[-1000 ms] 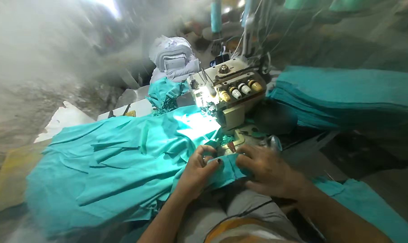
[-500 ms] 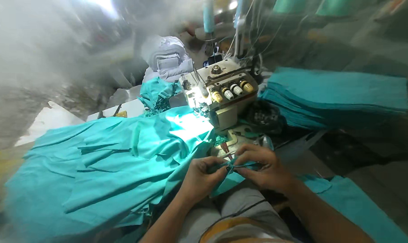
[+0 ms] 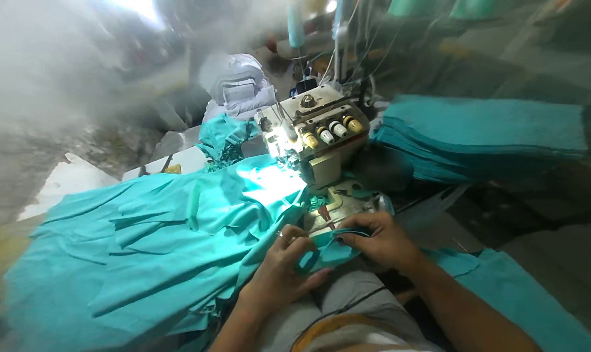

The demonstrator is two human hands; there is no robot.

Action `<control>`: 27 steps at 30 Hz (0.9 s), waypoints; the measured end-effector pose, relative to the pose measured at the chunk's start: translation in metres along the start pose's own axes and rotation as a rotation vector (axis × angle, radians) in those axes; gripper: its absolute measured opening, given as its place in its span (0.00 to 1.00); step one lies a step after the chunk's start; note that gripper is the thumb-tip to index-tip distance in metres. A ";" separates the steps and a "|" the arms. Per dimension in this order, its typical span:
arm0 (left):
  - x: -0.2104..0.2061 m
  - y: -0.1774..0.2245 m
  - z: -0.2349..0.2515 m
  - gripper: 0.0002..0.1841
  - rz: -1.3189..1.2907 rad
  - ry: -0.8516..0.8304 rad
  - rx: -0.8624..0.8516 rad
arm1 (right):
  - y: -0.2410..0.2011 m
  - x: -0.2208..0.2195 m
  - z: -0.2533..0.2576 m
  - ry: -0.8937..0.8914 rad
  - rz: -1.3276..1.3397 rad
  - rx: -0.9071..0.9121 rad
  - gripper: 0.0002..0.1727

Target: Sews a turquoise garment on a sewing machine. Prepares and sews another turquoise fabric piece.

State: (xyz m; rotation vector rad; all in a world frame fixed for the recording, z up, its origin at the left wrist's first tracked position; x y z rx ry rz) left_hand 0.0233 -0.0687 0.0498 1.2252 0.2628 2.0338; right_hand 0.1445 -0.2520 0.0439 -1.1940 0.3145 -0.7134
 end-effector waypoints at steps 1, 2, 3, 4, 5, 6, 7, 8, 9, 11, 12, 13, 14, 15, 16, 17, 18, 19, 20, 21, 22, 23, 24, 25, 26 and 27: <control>-0.001 -0.002 -0.001 0.14 -0.007 0.023 0.004 | -0.001 0.000 0.000 0.003 0.000 -0.019 0.03; -0.001 -0.005 -0.001 0.11 -0.042 0.051 0.006 | 0.000 0.000 0.001 0.007 0.006 -0.029 0.03; 0.001 -0.008 0.000 0.11 -0.089 0.069 0.001 | 0.001 0.000 0.003 0.011 0.015 -0.034 0.03; 0.004 -0.011 0.002 0.12 -0.134 0.083 0.002 | 0.002 0.001 0.005 0.017 0.022 -0.040 0.02; 0.008 -0.015 0.006 0.11 -0.168 0.092 0.010 | 0.004 0.001 0.007 0.016 0.026 -0.050 0.02; 0.013 -0.018 0.011 0.10 -0.181 0.102 0.026 | 0.007 0.001 0.010 0.010 0.032 -0.062 0.03; 0.019 -0.023 0.018 0.09 -0.164 0.120 0.049 | 0.011 0.001 0.015 0.005 0.034 -0.075 0.04; 0.025 -0.028 0.027 0.08 -0.114 0.150 0.075 | 0.016 -0.001 0.021 0.006 0.032 -0.080 0.05; 0.031 -0.035 0.037 0.08 -0.034 0.186 0.106 | 0.023 -0.003 0.028 0.012 0.030 -0.071 0.07; 0.040 -0.050 0.058 0.09 0.144 0.230 0.171 | 0.035 -0.011 0.045 0.055 0.056 -0.098 0.08; 0.042 -0.059 0.068 0.08 0.187 0.224 0.201 | 0.039 -0.016 0.053 0.069 0.075 -0.128 0.09; 0.042 -0.069 0.076 0.08 0.189 0.196 0.240 | 0.043 -0.020 0.060 0.065 0.099 -0.156 0.10; 0.042 -0.079 0.081 0.08 0.166 0.151 0.297 | 0.046 -0.023 0.066 0.049 0.131 -0.185 0.10; 0.041 -0.088 0.085 0.11 0.133 0.112 0.357 | 0.049 -0.026 0.071 0.034 0.171 -0.216 0.11; 0.039 -0.097 0.087 0.13 0.109 0.087 0.415 | 0.051 -0.027 0.075 0.028 0.211 -0.239 0.10; 0.036 -0.104 0.087 0.14 0.099 0.073 0.462 | 0.054 -0.029 0.077 0.034 0.238 -0.253 0.10; 0.034 -0.110 0.086 0.13 0.099 0.080 0.486 | 0.056 -0.029 0.079 0.045 0.252 -0.262 0.09; 0.032 -0.113 0.084 0.12 0.101 0.096 0.492 | 0.058 -0.030 0.079 0.046 0.250 -0.261 0.09; 0.033 -0.115 0.082 0.11 0.102 0.109 0.486 | 0.060 -0.031 0.078 0.035 0.240 -0.248 0.09; 0.034 -0.117 0.080 0.11 0.103 0.116 0.464 | 0.063 -0.031 0.078 0.018 0.235 -0.227 0.09; 0.035 -0.118 0.078 0.11 0.106 0.114 0.442 | 0.065 -0.032 0.077 0.001 0.231 -0.204 0.09; 0.037 -0.119 0.077 0.10 0.108 0.107 0.436 | 0.068 -0.032 0.076 -0.009 0.225 -0.186 0.09; 0.038 -0.119 0.076 0.10 0.120 0.101 0.435 | 0.069 -0.032 0.075 -0.011 0.220 -0.174 0.09; 0.039 -0.119 0.077 0.09 0.136 0.097 0.437 | 0.069 -0.032 0.074 -0.009 0.213 -0.167 0.09; 0.040 -0.119 0.077 0.08 0.152 0.087 0.443 | 0.069 -0.031 0.073 -0.004 0.210 -0.167 0.10; 0.040 -0.120 0.079 0.07 0.168 0.080 0.441 | 0.069 -0.031 0.073 0.005 0.210 -0.173 0.10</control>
Point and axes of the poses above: each hand's wrist, its own z-axis towards the middle knuckle, its own x-axis out of the back of the hand, y = z × x, the point moved 2 cm from there along z, towards the middle knuckle, and after that the axes turned 6 degrees about -y, right-handed, at the moved point
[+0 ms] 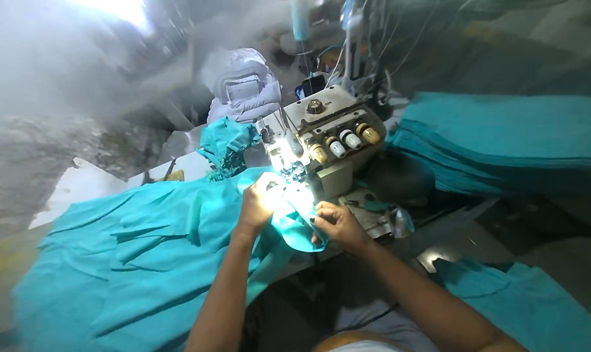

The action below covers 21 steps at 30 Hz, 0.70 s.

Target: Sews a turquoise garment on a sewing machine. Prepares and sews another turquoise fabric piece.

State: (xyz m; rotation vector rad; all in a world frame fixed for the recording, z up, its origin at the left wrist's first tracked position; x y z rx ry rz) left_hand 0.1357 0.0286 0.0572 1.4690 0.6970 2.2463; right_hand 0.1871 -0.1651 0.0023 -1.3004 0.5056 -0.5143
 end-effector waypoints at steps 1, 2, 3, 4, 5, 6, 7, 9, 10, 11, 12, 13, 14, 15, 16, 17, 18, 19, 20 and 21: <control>0.000 0.001 0.002 0.07 0.016 0.005 -0.016 | 0.000 0.001 0.001 0.012 -0.001 -0.013 0.10; 0.000 0.003 0.003 0.06 0.034 0.005 -0.036 | 0.001 0.002 0.001 0.021 -0.007 -0.030 0.10; 0.000 0.005 0.003 0.05 0.055 0.002 -0.061 | 0.004 0.003 0.001 0.024 -0.020 -0.040 0.10; 0.000 0.007 0.004 0.05 0.087 -0.005 -0.097 | 0.007 0.005 0.000 0.025 -0.037 -0.036 0.10; 0.000 0.009 0.004 0.04 0.142 -0.023 -0.134 | 0.009 0.007 -0.001 0.029 -0.060 -0.020 0.10; 0.001 0.015 0.002 0.03 0.218 -0.069 -0.140 | 0.012 0.009 -0.005 0.037 -0.087 0.000 0.09; 0.002 0.023 -0.002 0.05 0.316 -0.140 -0.104 | 0.013 0.010 -0.008 0.044 -0.115 0.018 0.09; -0.003 0.045 -0.012 0.10 0.502 -0.252 0.001 | 0.014 0.014 -0.016 0.051 -0.155 0.048 0.10; -0.009 0.053 -0.017 0.11 0.549 -0.258 0.040 | 0.013 0.014 -0.020 0.056 -0.155 0.060 0.10; -0.015 0.056 -0.019 0.11 0.573 -0.220 0.054 | 0.009 0.012 -0.024 0.063 -0.142 0.060 0.09; -0.021 0.055 -0.019 0.11 0.580 -0.175 0.062 | 0.006 0.009 -0.026 0.073 -0.121 0.049 0.09; -0.025 0.053 -0.018 0.11 0.568 -0.144 0.078 | 0.002 0.006 -0.027 0.085 -0.099 0.034 0.09; -0.028 0.049 -0.015 0.11 0.544 -0.113 0.076 | 0.000 0.003 -0.026 0.098 -0.083 0.021 0.09; -0.029 0.045 -0.012 0.11 0.507 -0.079 0.059 | -0.001 0.001 -0.025 0.114 -0.074 0.014 0.09; -0.029 0.041 -0.009 0.10 0.457 -0.050 0.035 | -0.001 -0.002 -0.022 0.126 -0.072 0.007 0.09; -0.027 0.036 -0.005 0.10 0.406 -0.027 0.022 | -0.002 -0.003 -0.020 0.135 -0.063 -0.006 0.09; -0.025 0.030 0.000 0.10 0.364 -0.011 0.023 | -0.002 -0.004 -0.017 0.144 -0.040 -0.030 0.09; -0.024 0.024 0.003 0.10 0.332 0.016 0.016 | -0.003 -0.006 -0.013 0.157 0.001 -0.063 0.09; -0.023 0.019 0.003 0.09 0.307 0.064 0.007 | -0.005 -0.007 -0.010 0.171 0.052 -0.104 0.08; -0.024 0.015 0.001 0.09 0.285 0.164 -0.032 | -0.007 -0.007 -0.007 0.183 0.107 -0.144 0.08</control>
Point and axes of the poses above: each hand's wrist, its own z-axis towards the middle knuckle, its own x-axis out of the back of the hand, y = z × x, the point moved 2 cm from there along z, towards the middle knuckle, and after that the axes turned 6 degrees about -y, right-handed, at the moved point
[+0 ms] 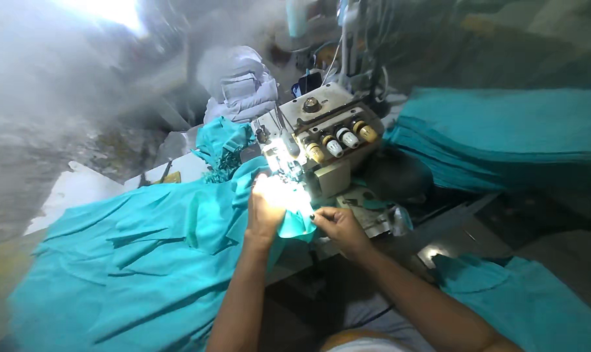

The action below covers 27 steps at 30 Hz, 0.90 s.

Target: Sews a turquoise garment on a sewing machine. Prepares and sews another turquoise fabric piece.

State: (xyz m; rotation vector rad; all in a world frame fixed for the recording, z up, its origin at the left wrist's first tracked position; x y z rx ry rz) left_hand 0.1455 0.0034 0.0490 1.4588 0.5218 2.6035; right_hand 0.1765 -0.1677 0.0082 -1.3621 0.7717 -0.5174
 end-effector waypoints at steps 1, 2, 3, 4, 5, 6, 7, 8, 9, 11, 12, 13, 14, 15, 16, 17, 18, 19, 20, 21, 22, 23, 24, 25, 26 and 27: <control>0.002 0.000 -0.005 0.10 -0.010 0.106 -0.031 | -0.003 -0.001 0.002 0.010 0.062 -0.044 0.08; 0.005 0.000 -0.013 0.14 -0.023 0.191 -0.067 | -0.005 -0.001 0.004 0.014 0.118 -0.086 0.08; 0.009 0.000 -0.025 0.19 -0.035 0.225 -0.115 | -0.008 -0.001 0.005 0.013 0.152 -0.116 0.08; 0.013 0.001 -0.038 0.22 -0.045 0.177 -0.156 | -0.009 0.000 0.005 0.006 0.165 -0.132 0.08; 0.017 0.003 -0.053 0.24 -0.039 0.068 -0.192 | -0.010 0.001 0.006 -0.002 0.163 -0.139 0.08; 0.022 0.007 -0.066 0.24 -0.005 -0.054 -0.223 | -0.011 0.002 0.006 -0.006 0.146 -0.137 0.09; 0.027 0.012 -0.077 0.21 0.016 -0.167 -0.256 | -0.012 0.002 0.005 -0.009 0.122 -0.134 0.09; 0.032 0.020 -0.089 0.13 -0.006 -0.233 -0.289 | -0.013 0.002 0.004 -0.009 0.093 -0.130 0.09; 0.036 0.028 -0.098 0.07 -0.041 -0.246 -0.311 | -0.014 0.001 0.003 -0.004 0.050 -0.116 0.10; 0.043 0.048 -0.110 0.06 -0.111 -0.188 -0.298 | -0.008 0.000 0.003 0.041 -0.106 -0.015 0.11; 0.045 0.057 -0.116 0.07 -0.145 -0.126 -0.264 | -0.001 0.000 0.001 0.059 -0.192 0.028 0.11; 0.046 0.066 -0.119 0.07 -0.165 -0.043 -0.217 | 0.007 -0.002 -0.001 0.068 -0.255 0.047 0.10; 0.047 0.073 -0.121 0.07 -0.149 0.045 -0.173 | 0.013 -0.006 -0.005 0.065 -0.281 0.057 0.10; 0.049 0.078 -0.122 0.05 -0.137 0.114 -0.146 | 0.017 -0.010 -0.011 0.053 -0.275 0.069 0.10; 0.050 0.081 -0.124 0.04 -0.143 0.154 -0.134 | 0.020 -0.014 -0.018 0.043 -0.252 0.105 0.10; 0.051 0.084 -0.126 0.03 -0.154 0.175 -0.134 | 0.023 -0.017 -0.028 0.046 -0.226 0.172 0.11; 0.053 0.086 -0.128 0.02 -0.162 0.186 -0.144 | 0.024 -0.020 -0.036 0.067 -0.213 0.285 0.13; 0.055 0.088 -0.129 0.02 -0.160 0.194 -0.161 | 0.023 -0.022 -0.044 0.095 -0.223 0.428 0.16; 0.058 0.090 -0.131 0.02 -0.152 0.192 -0.176 | 0.021 -0.022 -0.049 0.116 -0.256 0.567 0.17; 0.061 0.092 -0.132 0.02 -0.146 0.183 -0.187 | 0.017 -0.022 -0.051 0.127 -0.303 0.679 0.17; 0.064 0.093 -0.133 0.03 -0.141 0.173 -0.197 | 0.013 -0.020 -0.051 0.118 -0.348 0.761 0.16; 0.066 0.094 -0.133 0.03 -0.143 0.161 -0.206 | 0.009 -0.019 -0.051 0.087 -0.384 0.824 0.13; 0.069 0.095 -0.134 0.04 -0.143 0.144 -0.213 | 0.005 -0.018 -0.050 0.031 -0.411 0.867 0.11; 0.071 0.095 -0.135 0.05 -0.138 0.130 -0.216 | 0.002 -0.017 -0.049 -0.032 -0.434 0.903 0.12; 0.073 0.096 -0.135 0.05 -0.129 0.117 -0.217 | -0.001 -0.015 -0.048 -0.091 -0.456 0.941 0.13; 0.075 0.097 -0.136 0.06 -0.113 0.104 -0.213 | -0.003 -0.015 -0.047 -0.142 -0.453 0.974 0.12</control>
Point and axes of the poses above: each hand's wrist, its own z-axis towards the middle knuckle, its own x-axis out of the back of the hand, y = z × x, the point moved 2 cm from there along z, towards the middle knuckle, and after that the axes turned 6 degrees about -y, right-handed, at the moved point
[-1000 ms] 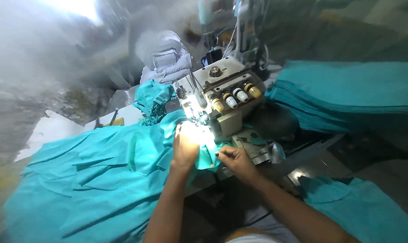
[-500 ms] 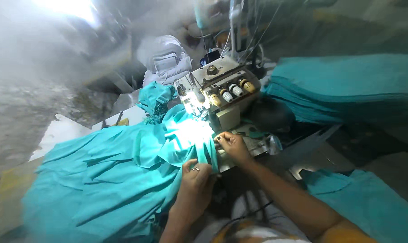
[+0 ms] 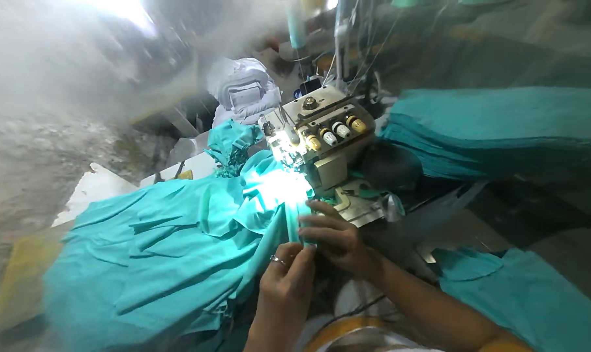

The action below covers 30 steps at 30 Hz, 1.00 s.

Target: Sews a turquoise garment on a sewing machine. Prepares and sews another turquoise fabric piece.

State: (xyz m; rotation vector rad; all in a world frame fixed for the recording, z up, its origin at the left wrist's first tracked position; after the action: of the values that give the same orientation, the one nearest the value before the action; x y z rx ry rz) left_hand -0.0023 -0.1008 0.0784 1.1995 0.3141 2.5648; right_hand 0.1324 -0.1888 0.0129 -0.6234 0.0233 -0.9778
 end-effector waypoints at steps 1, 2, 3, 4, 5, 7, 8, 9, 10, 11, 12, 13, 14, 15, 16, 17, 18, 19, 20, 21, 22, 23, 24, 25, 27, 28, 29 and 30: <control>0.002 0.001 0.000 0.06 0.025 -0.015 0.011 | 0.000 0.002 0.000 -0.032 0.030 0.019 0.10; 0.004 0.000 0.001 0.07 0.055 -0.022 0.032 | 0.000 0.005 -0.001 -0.051 0.059 0.007 0.08; 0.005 -0.002 0.003 0.07 0.082 -0.019 0.066 | -0.001 0.008 -0.003 -0.046 0.060 -0.024 0.06; 0.004 -0.007 0.009 0.06 0.085 -0.012 0.106 | -0.003 0.011 -0.004 -0.024 0.032 -0.055 0.09; 0.002 -0.016 0.017 0.08 0.046 -0.008 0.162 | -0.008 0.013 -0.006 0.002 -0.009 -0.073 0.15; -0.014 -0.041 0.038 0.14 -0.174 -0.059 0.375 | -0.024 0.013 -0.004 0.047 -0.078 -0.060 0.21; -0.024 -0.053 0.050 0.16 -0.397 -0.117 0.575 | -0.033 0.013 -0.003 0.046 -0.105 -0.053 0.20; -0.035 -0.064 0.060 0.15 -0.635 -0.130 0.770 | -0.040 0.012 -0.002 0.040 -0.121 -0.050 0.18; -0.046 -0.075 0.068 0.11 -0.814 -0.086 0.905 | -0.044 0.012 -0.001 0.035 -0.141 -0.052 0.16; -0.053 -0.081 0.075 0.08 -0.929 -0.033 0.984 | -0.045 0.012 0.000 0.025 -0.161 -0.059 0.14; -0.056 -0.085 0.080 0.07 -1.009 0.006 1.025 | -0.046 0.013 0.000 0.007 -0.171 -0.070 0.13; -0.057 -0.085 0.084 0.05 -1.052 0.033 1.045 | -0.047 0.014 -0.001 -0.011 -0.185 -0.084 0.13; -0.057 -0.083 0.086 0.05 -1.081 0.053 1.064 | -0.049 0.015 -0.003 -0.030 -0.200 -0.095 0.13; -0.055 -0.080 0.087 0.05 -1.111 0.073 1.086 | -0.050 0.015 -0.005 -0.046 -0.221 -0.104 0.14; -0.053 -0.075 0.087 0.06 -1.150 0.093 1.104 | -0.050 0.015 -0.008 -0.061 -0.248 -0.116 0.16; -0.048 -0.069 0.086 0.07 -1.200 0.099 1.099 | -0.047 0.013 -0.012 -0.072 -0.268 -0.142 0.17; -0.041 -0.060 0.082 0.09 -1.280 0.073 1.032 | -0.041 0.009 -0.016 -0.083 -0.260 -0.197 0.18; -0.031 -0.051 0.076 0.11 -1.381 -0.009 0.877 | -0.033 0.006 -0.020 -0.093 -0.204 -0.291 0.16; -0.023 -0.044 0.070 0.14 -1.441 -0.145 0.654 | -0.023 0.004 -0.023 -0.109 -0.075 -0.437 0.15; -0.016 -0.041 0.067 0.15 -1.410 -0.327 0.415 | -0.015 0.006 -0.023 -0.161 0.153 -0.624 0.19; -0.011 -0.045 0.068 0.16 -1.218 -0.497 0.230 | -0.012 0.010 -0.022 -0.210 0.414 -0.777 0.23; -0.007 -0.054 0.073 0.17 -0.906 -0.554 0.167 | -0.012 0.014 -0.020 -0.234 0.624 -0.835 0.25; -0.007 -0.068 0.081 0.19 -0.540 -0.548 0.195 | -0.016 0.017 -0.018 -0.251 0.735 -0.844 0.25; -0.010 -0.086 0.092 0.21 -0.203 -0.548 0.233 | -0.022 0.019 -0.018 -0.259 0.751 -0.831 0.23; -0.016 -0.136 0.109 0.23 0.256 -0.588 0.213 | -0.037 0.021 -0.019 -0.260 0.515 -0.827 0.17; -0.013 -0.158 0.117 0.23 0.408 -0.625 0.177 | -0.042 0.021 -0.022 -0.253 0.347 -0.811 0.14; -0.005 -0.172 0.125 0.21 0.511 -0.666 0.132 | -0.047 0.022 -0.026 -0.245 0.175 -0.767 0.12; 0.005 -0.179 0.132 0.17 0.574 -0.722 0.105 | -0.050 0.023 -0.030 -0.223 0.020 -0.686 0.11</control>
State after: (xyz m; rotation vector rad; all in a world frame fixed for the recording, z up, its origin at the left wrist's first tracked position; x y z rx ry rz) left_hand 0.1273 0.0775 0.1089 2.4178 -0.0789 2.3036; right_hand 0.0984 -0.2415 0.0195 -1.3566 0.1721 -0.8684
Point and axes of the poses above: each hand's wrist, its own z-axis towards the middle knuckle, its own x-axis out of the back of the hand, y = z × x, the point moved 2 cm from there along z, towards the middle knuckle, and after that the axes turned 6 degrees about -y, right-handed, at the moved point
